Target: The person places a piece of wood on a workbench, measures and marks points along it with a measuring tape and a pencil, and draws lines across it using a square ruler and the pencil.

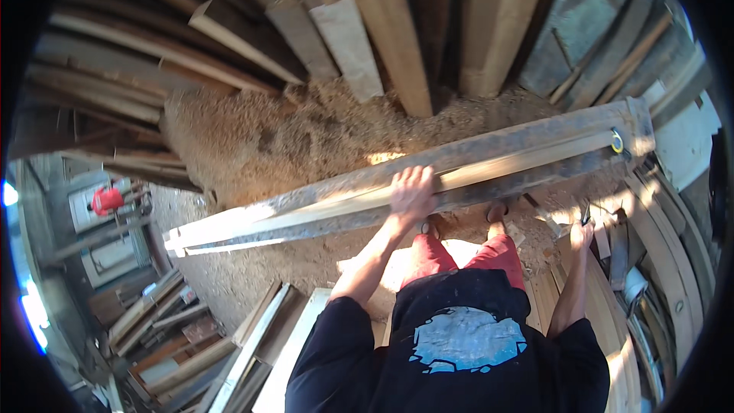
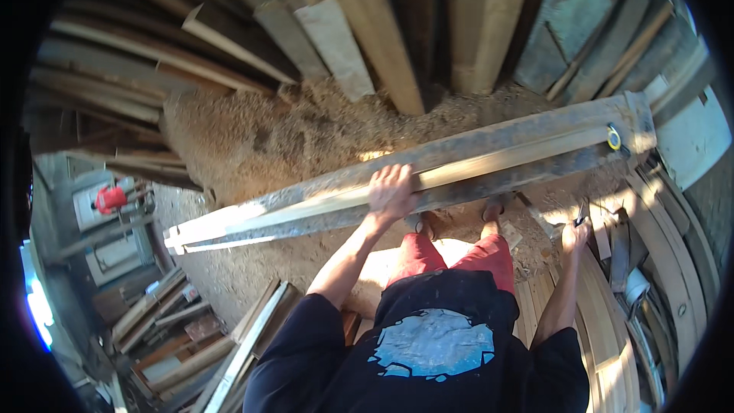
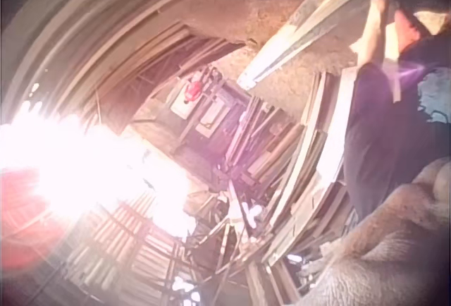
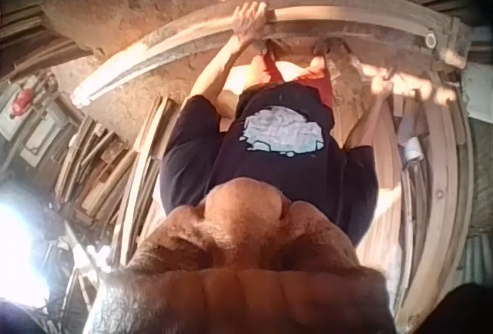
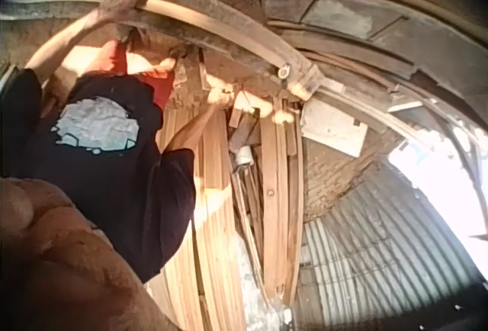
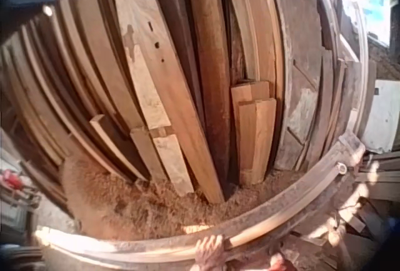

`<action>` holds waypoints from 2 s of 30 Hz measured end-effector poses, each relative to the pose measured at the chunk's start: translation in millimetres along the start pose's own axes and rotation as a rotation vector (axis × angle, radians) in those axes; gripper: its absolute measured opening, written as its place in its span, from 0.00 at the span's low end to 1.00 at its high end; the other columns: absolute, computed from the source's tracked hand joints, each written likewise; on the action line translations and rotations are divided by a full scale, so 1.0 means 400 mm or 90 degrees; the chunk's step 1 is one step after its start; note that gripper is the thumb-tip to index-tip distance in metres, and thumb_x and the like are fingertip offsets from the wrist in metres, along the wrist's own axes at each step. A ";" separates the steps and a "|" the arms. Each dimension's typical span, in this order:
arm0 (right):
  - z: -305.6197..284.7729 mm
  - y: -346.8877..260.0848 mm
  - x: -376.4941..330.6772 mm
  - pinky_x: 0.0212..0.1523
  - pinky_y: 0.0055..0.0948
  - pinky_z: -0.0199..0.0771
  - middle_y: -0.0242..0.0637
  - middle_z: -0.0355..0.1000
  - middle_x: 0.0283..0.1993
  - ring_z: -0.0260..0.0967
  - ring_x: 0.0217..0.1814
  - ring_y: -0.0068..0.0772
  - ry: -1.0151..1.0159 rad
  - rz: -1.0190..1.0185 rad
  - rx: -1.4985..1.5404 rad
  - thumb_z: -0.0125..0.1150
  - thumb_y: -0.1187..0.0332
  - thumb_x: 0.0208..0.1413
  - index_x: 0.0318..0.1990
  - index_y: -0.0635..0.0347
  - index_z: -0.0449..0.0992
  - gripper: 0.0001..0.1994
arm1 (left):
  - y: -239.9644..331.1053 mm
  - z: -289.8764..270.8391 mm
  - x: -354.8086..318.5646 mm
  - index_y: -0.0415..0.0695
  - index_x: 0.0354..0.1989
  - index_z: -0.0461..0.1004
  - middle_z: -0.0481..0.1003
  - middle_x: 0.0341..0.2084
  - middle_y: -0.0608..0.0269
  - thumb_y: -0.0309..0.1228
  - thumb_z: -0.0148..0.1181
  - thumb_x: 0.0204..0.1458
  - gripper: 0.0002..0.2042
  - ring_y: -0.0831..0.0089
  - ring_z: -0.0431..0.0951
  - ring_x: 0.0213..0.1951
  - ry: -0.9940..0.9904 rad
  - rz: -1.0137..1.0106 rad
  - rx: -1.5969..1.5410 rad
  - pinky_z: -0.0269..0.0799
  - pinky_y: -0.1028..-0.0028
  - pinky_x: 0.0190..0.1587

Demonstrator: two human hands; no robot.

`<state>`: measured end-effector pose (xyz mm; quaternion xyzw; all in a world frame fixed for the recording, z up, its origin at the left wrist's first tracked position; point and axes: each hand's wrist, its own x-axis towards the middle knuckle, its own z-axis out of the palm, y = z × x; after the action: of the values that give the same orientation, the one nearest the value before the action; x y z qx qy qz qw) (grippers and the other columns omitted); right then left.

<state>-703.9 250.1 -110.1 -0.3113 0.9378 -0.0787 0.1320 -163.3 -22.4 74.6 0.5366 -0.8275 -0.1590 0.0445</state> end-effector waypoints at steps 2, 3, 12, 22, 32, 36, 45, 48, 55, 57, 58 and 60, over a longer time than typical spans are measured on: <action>0.029 -0.203 -0.142 0.52 0.52 0.75 0.60 0.78 0.49 0.76 0.51 0.63 -0.088 -0.001 -0.004 0.59 0.61 0.62 0.59 0.69 0.71 0.23 | -0.005 -0.042 -0.030 0.44 0.60 0.73 0.77 0.49 0.54 0.46 0.73 0.47 0.32 0.55 0.75 0.53 -0.003 -0.028 -0.020 0.69 0.55 0.56; 0.029 -0.309 -0.212 0.51 0.52 0.75 0.60 0.78 0.47 0.76 0.51 0.62 -0.172 -0.052 0.112 0.59 0.61 0.62 0.57 0.65 0.71 0.20 | -0.028 -0.041 -0.076 0.43 0.62 0.71 0.75 0.51 0.52 0.47 0.72 0.49 0.33 0.52 0.73 0.54 0.086 0.012 -0.093 0.68 0.54 0.57; -0.003 -0.831 -0.661 0.17 0.30 0.60 0.24 0.61 0.23 0.59 0.20 0.19 -0.709 0.096 0.329 0.59 0.66 0.54 0.36 0.51 0.75 0.04 | -0.102 -0.124 -0.463 0.43 0.72 0.60 0.69 0.59 0.43 0.48 0.69 0.53 0.41 0.44 0.68 0.59 -0.202 -0.003 -0.331 0.63 0.50 0.62; 0.022 -0.942 -0.813 0.11 0.22 0.48 0.26 0.64 0.16 0.54 0.10 0.18 -0.984 0.185 0.447 0.54 0.72 0.53 0.21 0.54 0.74 0.09 | -0.130 -0.021 -0.650 0.47 0.60 0.69 0.83 0.43 0.46 0.40 0.60 0.62 0.20 0.43 0.82 0.47 -0.207 -0.052 -0.516 0.77 0.49 0.50; -0.004 -0.950 -0.749 0.30 0.38 0.66 0.41 0.67 0.23 0.66 0.25 0.39 -0.493 -0.987 0.412 0.64 0.64 0.60 0.31 0.68 0.74 0.14 | -0.226 -0.140 -0.535 0.47 0.38 0.82 0.83 0.33 0.51 0.47 0.51 0.66 0.18 0.46 0.84 0.38 -0.246 -0.056 -0.256 0.81 0.49 0.41; -0.109 -1.106 -0.853 0.34 0.42 0.69 0.49 0.71 0.28 0.69 0.30 0.48 -0.746 -0.572 0.159 0.62 0.60 0.61 0.35 0.67 0.74 0.16 | -0.305 -0.140 -0.520 0.45 0.34 0.81 0.83 0.31 0.49 0.50 0.46 0.69 0.23 0.46 0.84 0.36 -0.256 0.000 -0.203 0.80 0.49 0.39; -0.054 -1.251 -1.046 0.43 0.44 0.70 0.51 0.72 0.36 0.73 0.41 0.51 -0.668 -0.499 0.319 0.64 0.66 0.56 0.43 0.66 0.72 0.13 | -0.485 -0.350 -0.485 0.49 0.50 0.78 0.83 0.38 0.46 0.46 0.55 0.66 0.16 0.45 0.83 0.42 -0.422 -0.055 -0.238 0.79 0.51 0.46; 0.001 -1.293 -1.123 0.41 0.48 0.70 0.56 0.74 0.36 0.73 0.39 0.58 -0.580 -0.468 0.328 0.65 0.65 0.57 0.39 0.69 0.74 0.13 | -0.621 -0.378 -0.546 0.43 0.41 0.79 0.82 0.35 0.54 0.34 0.69 0.54 0.11 0.50 0.82 0.38 -0.055 0.059 -0.279 0.76 0.55 0.45; 0.130 -1.254 -1.216 0.36 0.37 0.70 0.45 0.74 0.32 0.70 0.35 0.30 -0.529 -0.142 0.438 0.67 0.60 0.56 0.39 0.73 0.76 0.19 | -0.833 -0.429 -0.519 0.42 0.51 0.73 0.77 0.45 0.51 0.39 0.74 0.49 0.24 0.50 0.76 0.49 0.014 0.049 -0.196 0.67 0.54 0.59; 0.125 -1.321 -1.256 0.39 0.31 0.70 0.38 0.73 0.35 0.68 0.37 0.25 -0.570 -0.029 0.484 0.68 0.62 0.57 0.44 0.73 0.75 0.19 | -0.895 -0.378 -0.541 0.43 0.64 0.67 0.73 0.55 0.50 0.47 0.77 0.44 0.40 0.48 0.71 0.57 -0.168 -0.006 -0.065 0.61 0.52 0.66; 0.087 -1.351 -1.275 0.40 0.28 0.70 0.33 0.72 0.36 0.67 0.39 0.22 -0.575 0.011 0.561 0.68 0.64 0.57 0.46 0.72 0.75 0.18 | -0.872 -0.375 -0.523 0.44 0.66 0.65 0.72 0.57 0.49 0.46 0.78 0.42 0.42 0.47 0.70 0.59 -0.259 -0.037 -0.025 0.60 0.50 0.66; 0.023 -1.377 -1.268 0.41 0.25 0.68 0.28 0.69 0.38 0.65 0.40 0.20 -0.600 -0.019 0.507 0.68 0.67 0.58 0.48 0.70 0.73 0.17 | -0.904 -0.315 -0.526 0.44 0.60 0.69 0.79 0.47 0.47 0.43 0.75 0.45 0.34 0.46 0.79 0.51 -0.256 -0.003 -0.068 0.72 0.51 0.56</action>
<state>0.3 119.0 108.5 -0.2526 0.6724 -0.2787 0.6375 271.8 5.1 101.6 0.4931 -0.8088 -0.3066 -0.0932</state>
